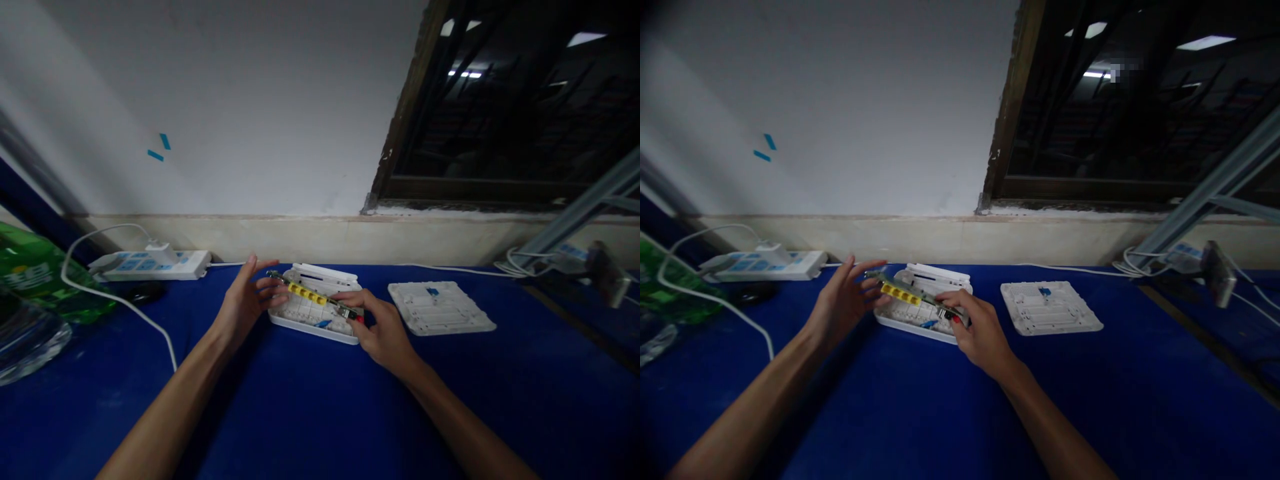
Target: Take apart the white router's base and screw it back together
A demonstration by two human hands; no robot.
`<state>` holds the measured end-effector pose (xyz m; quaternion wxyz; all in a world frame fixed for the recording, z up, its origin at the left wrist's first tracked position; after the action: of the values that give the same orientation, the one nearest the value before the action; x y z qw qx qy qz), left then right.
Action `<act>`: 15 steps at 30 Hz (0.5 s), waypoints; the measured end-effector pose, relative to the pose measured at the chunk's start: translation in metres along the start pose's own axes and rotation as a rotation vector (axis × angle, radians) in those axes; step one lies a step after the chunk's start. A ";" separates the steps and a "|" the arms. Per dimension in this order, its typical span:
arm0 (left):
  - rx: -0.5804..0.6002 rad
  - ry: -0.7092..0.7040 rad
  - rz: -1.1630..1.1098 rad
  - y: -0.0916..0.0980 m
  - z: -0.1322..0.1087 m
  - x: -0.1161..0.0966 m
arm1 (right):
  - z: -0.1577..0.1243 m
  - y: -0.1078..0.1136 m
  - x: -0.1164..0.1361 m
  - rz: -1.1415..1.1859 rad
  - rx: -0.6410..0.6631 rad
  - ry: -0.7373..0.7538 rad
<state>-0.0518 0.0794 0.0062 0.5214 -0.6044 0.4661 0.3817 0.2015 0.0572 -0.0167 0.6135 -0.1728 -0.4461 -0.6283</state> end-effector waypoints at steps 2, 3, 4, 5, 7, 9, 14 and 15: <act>-0.014 0.022 -0.040 0.000 0.000 0.000 | 0.000 0.001 -0.001 0.041 0.036 0.036; -0.019 0.027 -0.044 0.000 0.000 0.001 | 0.000 0.001 -0.001 0.049 0.046 0.046; -0.023 0.032 -0.037 0.000 0.000 0.001 | 0.000 0.002 -0.001 0.047 0.054 0.059; -0.031 0.033 -0.024 0.001 0.000 0.002 | 0.001 0.002 -0.001 0.034 0.064 0.073; -0.046 0.031 0.009 0.002 0.000 0.003 | 0.002 0.002 0.000 -0.014 0.074 0.101; -0.052 0.033 0.039 0.003 0.000 0.004 | 0.003 0.002 0.000 -0.071 0.074 0.120; -0.070 0.056 0.051 0.004 0.000 0.006 | 0.004 0.001 0.001 -0.182 0.077 0.156; -0.075 0.056 0.044 0.004 0.000 0.007 | 0.004 0.000 0.001 -0.200 0.080 0.160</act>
<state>-0.0538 0.0786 -0.0017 0.4764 -0.6236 0.4791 0.3933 0.2002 0.0595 -0.0133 0.5879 -0.0525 -0.4354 -0.6797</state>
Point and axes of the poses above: each hand's wrist, its own z-axis towards the middle knuckle, its own y-axis out of the back of the hand, x = y × z, the point moved 3 cm from there along z, towards the middle knuckle, and after that the axes turned 11 degrees about z, right-handed, at the moved point
